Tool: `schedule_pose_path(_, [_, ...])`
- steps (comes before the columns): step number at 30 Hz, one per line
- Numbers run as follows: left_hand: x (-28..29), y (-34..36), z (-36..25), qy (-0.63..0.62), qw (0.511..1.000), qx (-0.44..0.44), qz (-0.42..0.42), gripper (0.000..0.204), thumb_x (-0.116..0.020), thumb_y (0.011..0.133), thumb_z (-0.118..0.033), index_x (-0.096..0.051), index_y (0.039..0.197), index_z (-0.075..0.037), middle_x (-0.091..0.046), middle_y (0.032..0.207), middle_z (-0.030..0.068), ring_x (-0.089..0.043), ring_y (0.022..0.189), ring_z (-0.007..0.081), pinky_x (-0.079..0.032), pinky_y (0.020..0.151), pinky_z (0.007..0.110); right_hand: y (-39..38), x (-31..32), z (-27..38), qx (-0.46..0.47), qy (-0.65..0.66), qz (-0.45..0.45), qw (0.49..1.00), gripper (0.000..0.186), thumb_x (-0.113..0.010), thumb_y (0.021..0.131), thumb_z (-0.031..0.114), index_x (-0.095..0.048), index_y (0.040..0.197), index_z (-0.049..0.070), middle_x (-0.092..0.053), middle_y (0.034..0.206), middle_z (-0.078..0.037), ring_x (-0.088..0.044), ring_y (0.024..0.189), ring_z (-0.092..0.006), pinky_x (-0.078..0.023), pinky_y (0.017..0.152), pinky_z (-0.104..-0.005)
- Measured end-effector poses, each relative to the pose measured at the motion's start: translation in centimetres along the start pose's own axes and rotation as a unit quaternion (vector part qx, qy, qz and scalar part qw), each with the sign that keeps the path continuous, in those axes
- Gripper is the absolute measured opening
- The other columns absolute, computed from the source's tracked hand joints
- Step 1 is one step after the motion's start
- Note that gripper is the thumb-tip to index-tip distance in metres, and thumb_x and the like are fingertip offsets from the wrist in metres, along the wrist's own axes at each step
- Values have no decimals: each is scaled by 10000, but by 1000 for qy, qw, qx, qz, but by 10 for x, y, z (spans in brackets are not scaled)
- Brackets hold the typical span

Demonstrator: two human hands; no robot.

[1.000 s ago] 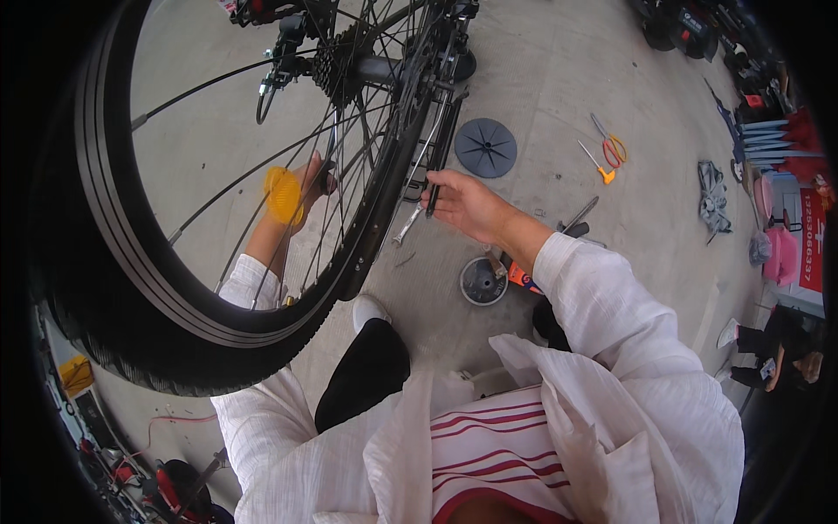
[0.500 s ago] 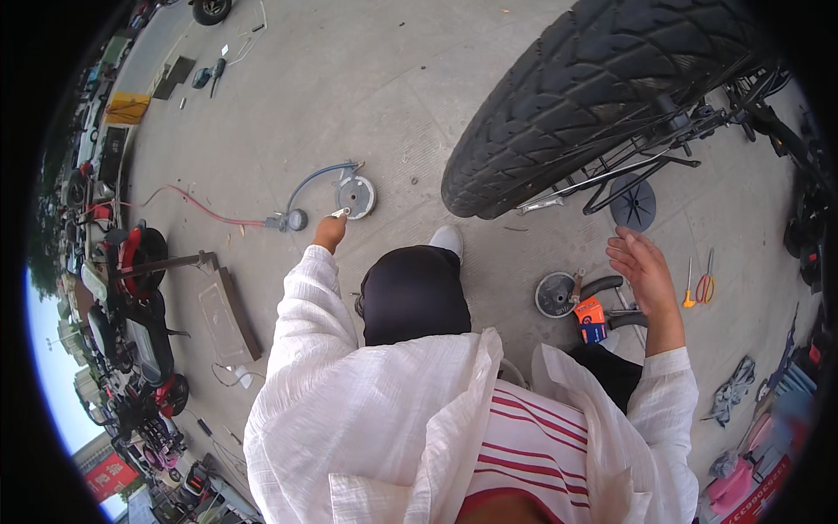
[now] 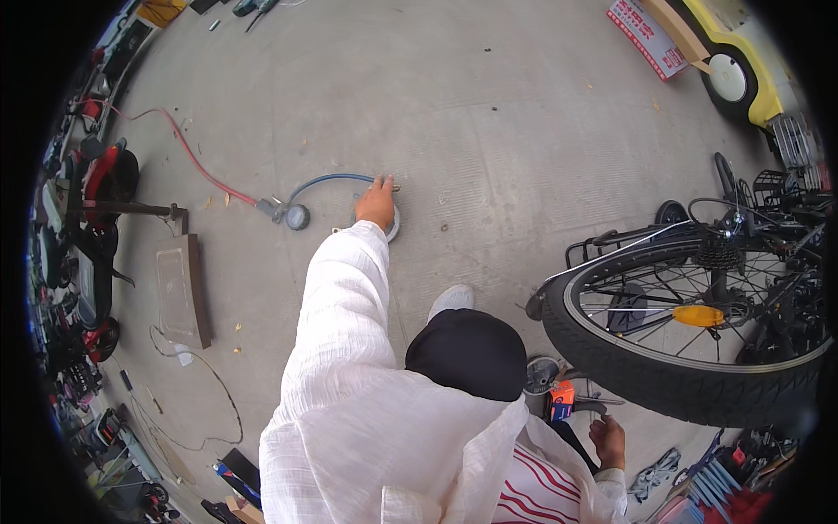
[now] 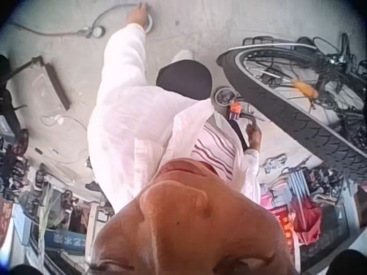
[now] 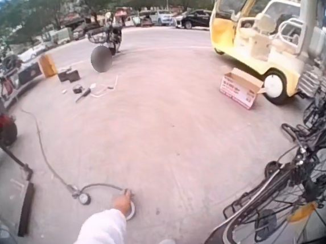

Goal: The person removes a bicycle tire from the rim, inspects the inner tube, and reattaches the tire. They then connect an air hose to the valve and inflate the tire.

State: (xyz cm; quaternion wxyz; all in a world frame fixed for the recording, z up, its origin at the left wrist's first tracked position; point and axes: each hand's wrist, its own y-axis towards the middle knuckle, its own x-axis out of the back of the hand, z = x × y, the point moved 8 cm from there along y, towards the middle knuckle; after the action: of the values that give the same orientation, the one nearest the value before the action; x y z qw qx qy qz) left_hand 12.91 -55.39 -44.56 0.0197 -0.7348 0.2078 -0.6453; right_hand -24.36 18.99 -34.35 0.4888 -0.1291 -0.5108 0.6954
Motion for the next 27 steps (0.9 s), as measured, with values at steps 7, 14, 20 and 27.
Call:
schedule_pose_path(7, [-49, 47, 7, 127, 989, 3, 80, 268, -520, 925, -185, -669, 1131, -99, -620, 1211, 70, -585, 1161, 273, -513, 910, 411, -31, -13, -22, -36, -96, 37, 994, 411, -520, 957, 328, -544, 1203, 0, -649, 935, -118, -635, 756, -201, -521, 638, -306])
schedule_pose_path(14, [22, -7, -32, 57, 973, -217, 59, 304, -625, 888, -334, -684, 979, -50, -679, 1014, 130, -631, 1016, 337, -509, 865, 427, -36, -60, 16, 63, -95, 63, 992, 377, -515, 973, 298, -562, 1170, -20, -646, 925, -100, -638, 764, -178, -523, 632, -286])
schedule_pose_path(20, [193, -103, -34, -9, 967, -248, -52, 329, -580, 926, -364, -631, 953, -40, -672, 953, 156, -631, 923, 355, -494, 809, 464, -50, -109, 70, 190, -107, 128, 967, 387, -536, 956, 279, -555, 1223, -1, -645, 921, -93, -627, 776, -159, -509, 649, -264])
schedule_pose_path(27, [334, -253, -99, -79, 917, -357, -159, 267, -577, 945, -307, -566, 961, -41, -647, 876, 145, -622, 845, 362, -490, 730, 450, -135, -169, 138, 343, -113, 231, 903, 383, -532, 977, 280, -568, 1233, -2, -651, 988, -94, -640, 867, -167, -511, 734, -270])
